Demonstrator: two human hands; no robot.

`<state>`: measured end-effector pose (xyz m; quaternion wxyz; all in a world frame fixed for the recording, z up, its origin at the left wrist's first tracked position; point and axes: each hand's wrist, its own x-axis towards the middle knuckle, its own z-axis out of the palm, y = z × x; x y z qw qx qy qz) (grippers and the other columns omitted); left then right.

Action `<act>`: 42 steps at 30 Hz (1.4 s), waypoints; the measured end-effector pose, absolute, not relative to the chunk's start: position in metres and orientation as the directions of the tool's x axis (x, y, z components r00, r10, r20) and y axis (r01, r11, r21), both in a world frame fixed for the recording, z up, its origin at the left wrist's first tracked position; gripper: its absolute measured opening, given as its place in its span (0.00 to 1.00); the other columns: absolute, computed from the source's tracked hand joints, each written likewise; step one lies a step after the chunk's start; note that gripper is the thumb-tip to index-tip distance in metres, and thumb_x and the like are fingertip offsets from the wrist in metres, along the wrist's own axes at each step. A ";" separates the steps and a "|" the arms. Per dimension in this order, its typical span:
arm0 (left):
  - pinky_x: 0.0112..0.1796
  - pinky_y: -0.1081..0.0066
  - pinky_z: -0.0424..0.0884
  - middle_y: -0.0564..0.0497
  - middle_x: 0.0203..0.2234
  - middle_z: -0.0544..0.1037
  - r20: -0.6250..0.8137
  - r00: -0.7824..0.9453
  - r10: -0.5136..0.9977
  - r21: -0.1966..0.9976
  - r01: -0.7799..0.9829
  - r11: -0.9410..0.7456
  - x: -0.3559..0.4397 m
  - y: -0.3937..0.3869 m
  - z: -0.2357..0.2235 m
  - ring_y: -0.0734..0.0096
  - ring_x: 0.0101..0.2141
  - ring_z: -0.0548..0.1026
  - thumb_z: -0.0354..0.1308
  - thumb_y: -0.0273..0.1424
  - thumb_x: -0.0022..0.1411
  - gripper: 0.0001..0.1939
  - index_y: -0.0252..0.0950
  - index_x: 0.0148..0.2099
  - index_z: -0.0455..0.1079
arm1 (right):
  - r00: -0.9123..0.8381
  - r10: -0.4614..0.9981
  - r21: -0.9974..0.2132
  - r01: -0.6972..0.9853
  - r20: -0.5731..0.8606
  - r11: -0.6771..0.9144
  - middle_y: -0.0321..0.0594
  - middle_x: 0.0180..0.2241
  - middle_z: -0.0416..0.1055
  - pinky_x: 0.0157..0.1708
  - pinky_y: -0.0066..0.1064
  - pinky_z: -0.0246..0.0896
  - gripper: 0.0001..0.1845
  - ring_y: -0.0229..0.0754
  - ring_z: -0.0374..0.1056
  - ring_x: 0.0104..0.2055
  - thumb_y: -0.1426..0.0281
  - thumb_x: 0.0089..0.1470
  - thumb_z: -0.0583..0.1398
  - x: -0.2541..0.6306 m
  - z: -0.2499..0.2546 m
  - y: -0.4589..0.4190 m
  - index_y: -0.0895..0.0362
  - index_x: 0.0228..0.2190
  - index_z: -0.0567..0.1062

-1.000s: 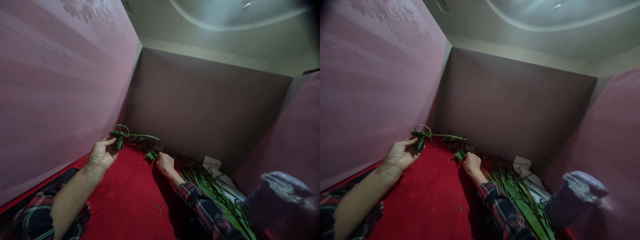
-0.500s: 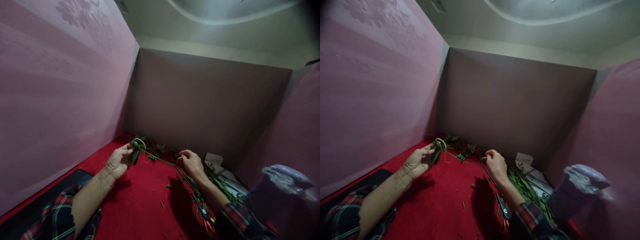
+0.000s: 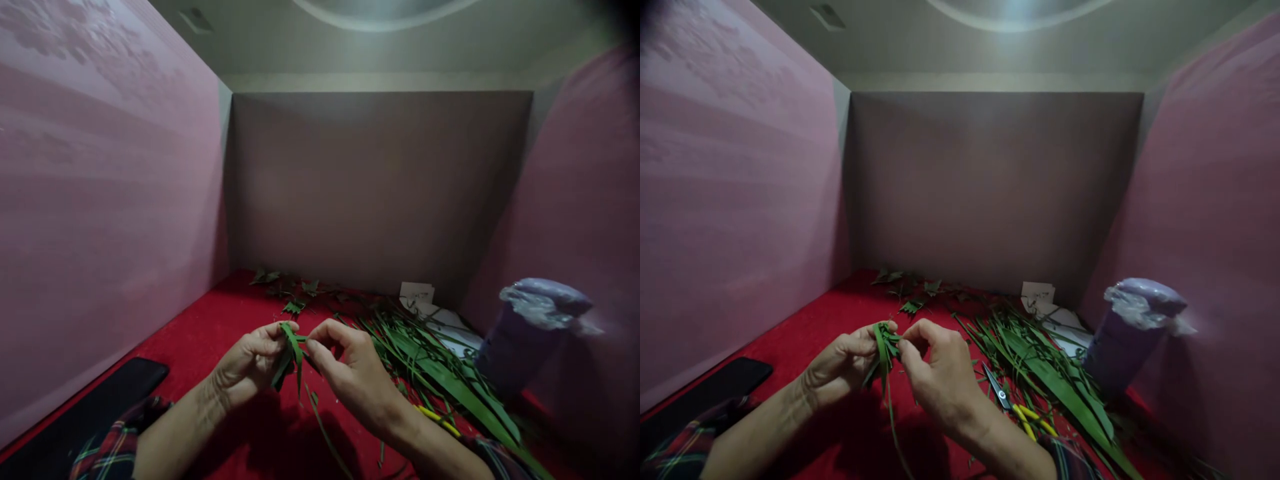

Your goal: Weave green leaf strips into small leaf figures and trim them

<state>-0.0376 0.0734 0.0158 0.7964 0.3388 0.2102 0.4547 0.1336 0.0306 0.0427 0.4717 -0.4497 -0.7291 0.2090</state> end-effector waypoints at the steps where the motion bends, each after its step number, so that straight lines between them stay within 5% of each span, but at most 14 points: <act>1: 0.31 0.74 0.73 0.46 0.24 0.80 -0.018 0.501 0.865 0.736 -0.579 0.351 -0.037 0.073 0.016 0.70 0.25 0.77 0.58 0.15 0.43 0.15 0.29 0.36 0.75 | -0.141 0.852 -0.730 0.458 0.504 0.507 0.31 0.19 0.66 0.23 0.27 0.51 0.10 0.34 0.59 0.22 0.71 0.51 0.57 0.134 0.042 0.031 0.55 0.20 0.69; 8: 0.33 0.76 0.72 0.46 0.28 0.80 0.040 0.521 0.853 0.747 -0.582 0.321 -0.037 0.071 0.021 0.71 0.28 0.77 0.61 0.16 0.42 0.15 0.30 0.35 0.75 | -0.156 0.814 -0.694 0.449 0.560 0.563 0.32 0.24 0.68 0.27 0.28 0.54 0.05 0.36 0.61 0.26 0.72 0.51 0.58 0.132 0.045 0.025 0.53 0.24 0.70; 19: 0.30 0.74 0.72 0.48 0.25 0.80 0.071 0.525 0.848 0.798 -0.540 0.267 -0.034 0.067 0.024 0.68 0.27 0.77 0.63 0.18 0.41 0.14 0.30 0.35 0.75 | -0.254 0.730 -0.438 0.660 0.634 0.610 0.35 0.23 0.66 0.30 0.30 0.52 0.07 0.39 0.61 0.28 0.71 0.48 0.60 0.129 0.043 0.015 0.56 0.22 0.68; 35: 0.33 0.73 0.67 0.52 0.28 0.76 0.091 0.290 0.953 0.893 -0.447 0.051 -0.027 0.064 0.020 0.72 0.30 0.73 0.65 0.24 0.44 0.15 0.33 0.38 0.71 | -0.214 0.607 -0.277 0.742 0.766 0.611 0.33 0.18 0.64 0.25 0.27 0.47 0.10 0.35 0.57 0.22 0.74 0.49 0.56 0.131 0.027 0.029 0.57 0.18 0.64; 37: 0.36 0.72 0.66 0.53 0.30 0.74 0.161 0.113 0.980 0.926 -0.362 -0.111 -0.022 0.059 0.018 0.72 0.32 0.72 0.63 0.26 0.49 0.14 0.36 0.40 0.68 | -0.198 0.563 -0.222 0.777 0.802 0.589 0.33 0.17 0.63 0.25 0.28 0.47 0.10 0.36 0.57 0.21 0.74 0.48 0.56 0.132 0.024 0.031 0.57 0.18 0.64; 39: 0.36 0.70 0.64 0.54 0.29 0.72 0.363 -0.115 0.925 0.927 -0.057 -0.371 -0.017 0.053 0.015 0.71 0.33 0.70 0.61 0.28 0.53 0.09 0.37 0.38 0.67 | -0.187 0.524 -0.169 0.812 0.831 0.558 0.34 0.18 0.64 0.26 0.29 0.47 0.08 0.37 0.58 0.22 0.74 0.48 0.56 0.133 0.022 0.033 0.57 0.19 0.65; 42: 0.35 0.69 0.63 0.53 0.27 0.71 0.701 -0.050 0.712 0.684 0.329 -0.651 -0.012 0.043 0.013 0.70 0.31 0.68 0.58 0.26 0.56 0.02 0.36 0.32 0.68 | -0.189 0.478 -0.099 0.852 0.858 0.515 0.34 0.18 0.64 0.26 0.30 0.48 0.08 0.38 0.60 0.23 0.74 0.48 0.56 0.133 0.019 0.033 0.57 0.19 0.66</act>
